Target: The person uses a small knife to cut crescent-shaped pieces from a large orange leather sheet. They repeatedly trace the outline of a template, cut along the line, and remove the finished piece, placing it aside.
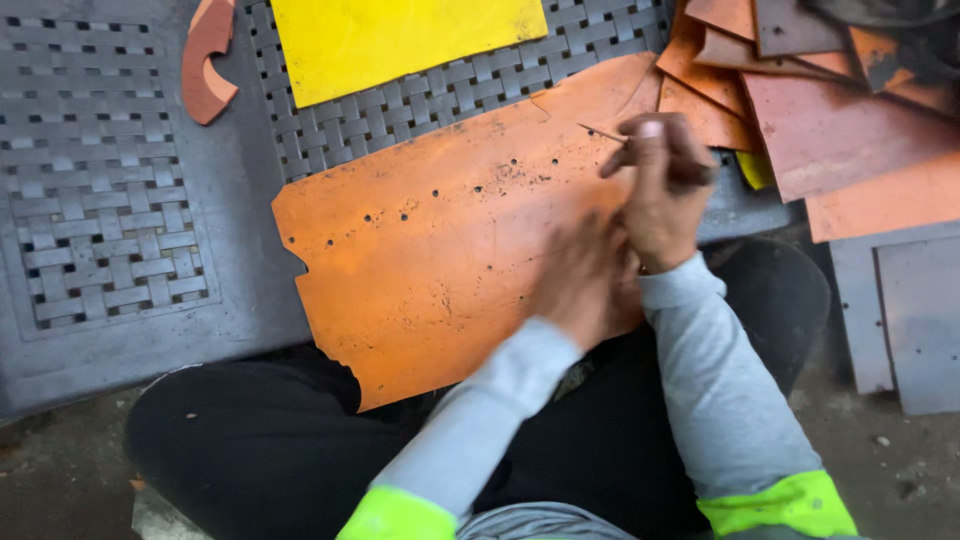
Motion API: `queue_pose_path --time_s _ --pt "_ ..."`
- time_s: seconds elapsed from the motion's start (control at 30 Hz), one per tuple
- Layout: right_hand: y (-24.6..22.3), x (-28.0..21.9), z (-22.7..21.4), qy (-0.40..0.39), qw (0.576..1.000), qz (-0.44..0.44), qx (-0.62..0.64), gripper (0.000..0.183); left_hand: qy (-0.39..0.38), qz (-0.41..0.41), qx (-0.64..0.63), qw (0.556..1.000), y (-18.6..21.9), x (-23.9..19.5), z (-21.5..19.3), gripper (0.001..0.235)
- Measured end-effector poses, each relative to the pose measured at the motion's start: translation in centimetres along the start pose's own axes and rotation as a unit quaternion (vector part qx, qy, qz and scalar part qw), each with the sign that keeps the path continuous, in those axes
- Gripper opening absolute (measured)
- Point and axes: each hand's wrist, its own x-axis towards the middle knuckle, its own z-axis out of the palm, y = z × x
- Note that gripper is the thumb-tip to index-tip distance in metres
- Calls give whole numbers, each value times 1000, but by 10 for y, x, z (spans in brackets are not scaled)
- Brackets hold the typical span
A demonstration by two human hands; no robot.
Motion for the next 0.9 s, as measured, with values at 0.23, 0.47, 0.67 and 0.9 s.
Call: queue_pose_path --time_s 0.23,0.47,0.67,0.9 --pt "-8 12 -17 60 998 -15 -16 36 -74 47 87 992 24 54 16 42" --pt "8 10 -26 68 997 -21 5 35 -153 72 182 969 30 63 22 26" --pt "9 25 -66 239 965 -100 40 31 30 30 2 999 27 74 7 23" --pt "6 17 -49 58 997 -46 -21 11 44 -195 -261 945 -43 30 -35 25"
